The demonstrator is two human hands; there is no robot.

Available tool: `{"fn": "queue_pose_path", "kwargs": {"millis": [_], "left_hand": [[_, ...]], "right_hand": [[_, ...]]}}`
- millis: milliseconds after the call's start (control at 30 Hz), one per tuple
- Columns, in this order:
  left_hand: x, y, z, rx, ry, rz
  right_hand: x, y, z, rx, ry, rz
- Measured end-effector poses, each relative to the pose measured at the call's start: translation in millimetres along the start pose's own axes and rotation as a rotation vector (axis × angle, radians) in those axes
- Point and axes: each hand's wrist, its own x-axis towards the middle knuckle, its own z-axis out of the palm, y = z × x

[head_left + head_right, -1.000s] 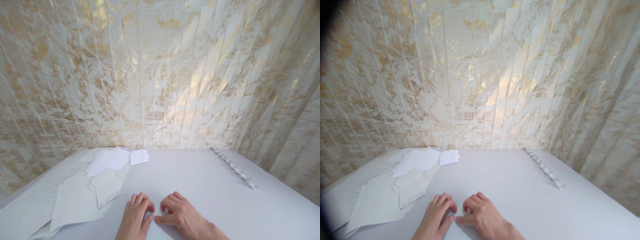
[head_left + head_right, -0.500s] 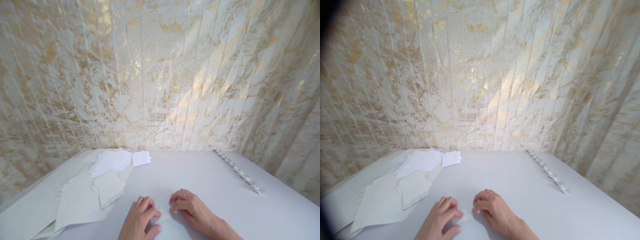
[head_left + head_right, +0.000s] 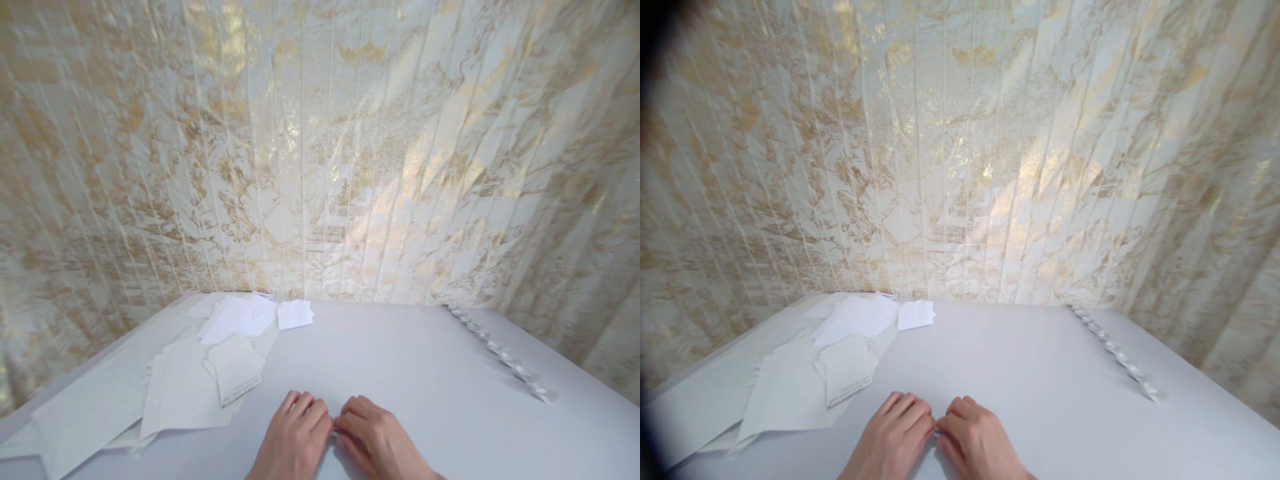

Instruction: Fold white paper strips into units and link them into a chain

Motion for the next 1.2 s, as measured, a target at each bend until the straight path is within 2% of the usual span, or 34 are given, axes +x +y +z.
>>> {"fn": "queue_pose_path", "kwargs": {"millis": [267,400,467,533,600,667,733,800,933,1000,1100,1200], "left_hand": [[-5,-1,-7.3,0.024,0.079,0.105],[-2,3,-8.8,0.040,0.140,0.124],[-1,7,-7.7,-0.024,0.180,0.124],[-2,11,-4.4,-0.223,0.217,0.028],[-4,16,1.6,-0.514,0.221,-0.188],[-6,20,9.2,-0.799,0.161,-0.419],[-7,24,15.6,-1.028,0.071,-0.519],[-6,28,19.0,-1.178,0.045,-0.525],[-4,31,19.5,-1.220,0.164,-0.558],[-5,29,20.8,-1.230,0.204,-0.579],[-6,23,24.5,-1.309,0.191,-0.583],[-7,19,24.7,-1.315,0.210,-0.573]], "right_hand": [[2,-11,-9,0.020,-0.035,0.068],[1,-10,-1,-0.105,-0.008,0.036],[0,-7,4,-0.153,-0.009,0.020],[-1,-6,6,-0.132,-0.009,0.032],[-2,-7,2,-0.060,0.019,0.067],[-3,-11,-4,0.046,0.065,0.088],[-3,-17,-11,0.180,0.105,0.071],[-2,-22,-15,0.352,0.131,0.032],[0,-22,-15,0.671,0.175,0.004],[1,-18,-11,0.742,0.188,0.023],[1,-11,-6,0.820,0.154,0.051],[0,-9,-6,0.823,0.142,0.021]]}}
